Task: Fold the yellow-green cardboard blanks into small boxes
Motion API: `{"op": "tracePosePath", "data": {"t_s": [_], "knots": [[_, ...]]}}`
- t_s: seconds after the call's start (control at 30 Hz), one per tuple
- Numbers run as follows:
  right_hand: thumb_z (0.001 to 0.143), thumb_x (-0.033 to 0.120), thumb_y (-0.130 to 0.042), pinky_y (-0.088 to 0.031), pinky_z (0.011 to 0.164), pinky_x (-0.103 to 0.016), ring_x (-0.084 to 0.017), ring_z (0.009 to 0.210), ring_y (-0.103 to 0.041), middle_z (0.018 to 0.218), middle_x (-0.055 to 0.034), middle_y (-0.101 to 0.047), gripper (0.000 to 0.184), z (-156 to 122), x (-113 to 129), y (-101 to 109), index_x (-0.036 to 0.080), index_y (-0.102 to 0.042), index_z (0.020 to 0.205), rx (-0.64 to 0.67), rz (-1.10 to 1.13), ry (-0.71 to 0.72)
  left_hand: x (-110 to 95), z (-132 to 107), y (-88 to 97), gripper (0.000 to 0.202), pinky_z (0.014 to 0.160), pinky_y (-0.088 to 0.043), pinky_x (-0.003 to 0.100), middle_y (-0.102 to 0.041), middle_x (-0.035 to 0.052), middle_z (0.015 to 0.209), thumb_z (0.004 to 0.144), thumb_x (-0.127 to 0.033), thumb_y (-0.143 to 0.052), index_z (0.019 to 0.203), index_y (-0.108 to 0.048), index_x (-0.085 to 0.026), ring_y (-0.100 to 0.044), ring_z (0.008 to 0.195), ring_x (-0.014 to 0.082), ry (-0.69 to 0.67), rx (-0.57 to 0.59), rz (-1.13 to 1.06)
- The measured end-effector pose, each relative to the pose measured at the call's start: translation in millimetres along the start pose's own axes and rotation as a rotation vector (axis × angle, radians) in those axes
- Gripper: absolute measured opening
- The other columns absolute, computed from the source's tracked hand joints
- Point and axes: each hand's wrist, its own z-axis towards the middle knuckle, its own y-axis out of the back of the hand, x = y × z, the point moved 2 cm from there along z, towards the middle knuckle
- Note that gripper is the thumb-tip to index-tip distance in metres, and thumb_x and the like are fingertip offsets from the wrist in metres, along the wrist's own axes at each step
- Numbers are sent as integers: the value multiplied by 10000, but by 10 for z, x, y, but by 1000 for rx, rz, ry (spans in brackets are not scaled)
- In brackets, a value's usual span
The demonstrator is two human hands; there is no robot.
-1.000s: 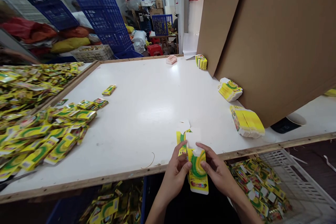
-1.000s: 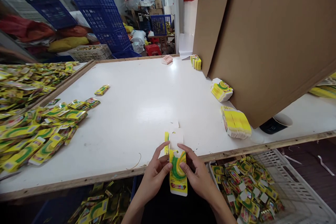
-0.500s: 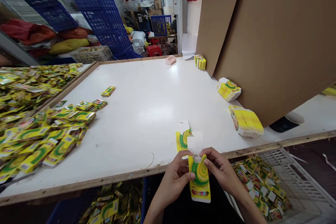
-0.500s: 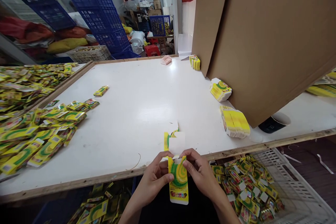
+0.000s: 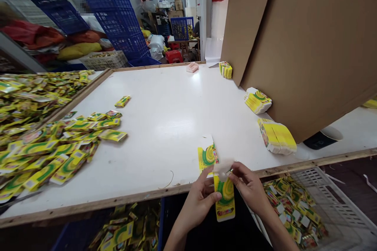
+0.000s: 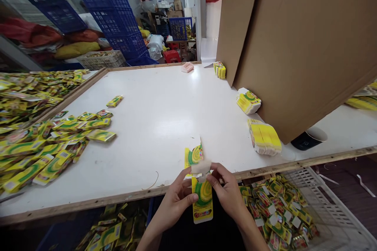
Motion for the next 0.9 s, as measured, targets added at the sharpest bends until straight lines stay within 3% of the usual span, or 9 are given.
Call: {"op": "tracePosePath", "data": {"t_s": [0.07, 0.13, 0.2, 0.33, 0.63, 0.77, 0.9], "knots": [[931, 438, -475, -481, 821, -322, -213, 959, -562, 993, -76, -581, 331, 14, 55, 32, 238, -685, 1089, 0, -70, 87, -2, 6, 8, 459, 817, -488, 322, -665, 106, 1122, 817, -249, -673, 1241, -499, -222, -653, 945, 229, -27, -30, 27], [938, 501, -412, -486, 804, -331, -219, 930, -562, 936, -80, -570, 426, 21, 112, 69, 223, -719, 1039, 7, -92, 110, -7, 8, 10, 394, 802, -491, 306, -676, 98, 1098, 811, -248, -679, 1183, -553, -211, -654, 931, 222, -47, -66, 58], [931, 510, -422, -494, 730, -309, -192, 805, -569, 833, -56, -576, 438, 18, 146, 81, 213, -692, 1107, 65, -82, 17, -12, 10, 9, 395, 788, -499, 302, -687, 91, 1080, 807, -252, -680, 1182, -564, -213, -659, 891, 212, -49, -109, 83], [855, 387, -596, -447, 562, -223, -122, 579, -509, 688, 25, -593, 464, -17, 146, 7, 221, -529, 1283, 181, -71, -183, -31, 14, 5, 404, 792, -518, 305, -668, 89, 1148, 814, -250, -659, 1209, -575, -236, -664, 894, 213, -45, -169, 186], [795, 314, -619, -433, 511, -212, -129, 498, -531, 605, 40, -637, 379, 1, 25, -91, 215, -553, 1155, 34, -126, -181, -62, -7, 13, 467, 939, -489, 373, -547, 90, 1342, 848, -202, -578, 1309, -527, -264, -625, 1039, 238, -9, -115, 309], [779, 289, -642, -412, 511, -208, -128, 488, -509, 550, 64, -594, 444, 2, -16, -61, 236, -567, 1213, 57, -229, -204, -65, -2, 3, 484, 890, -501, 353, -566, 91, 1317, 845, -192, -594, 1315, -511, -269, -645, 970, 221, 4, -98, 268], [813, 349, -630, -403, 504, -211, -124, 492, -492, 565, 60, -583, 493, 4, -23, -18, 246, -546, 1288, 99, -234, -187, -85, 16, -5, 436, 819, -508, 332, -654, 93, 1166, 823, -211, -640, 1249, -549, -238, -652, 917, 222, -5, -100, 160]]}}
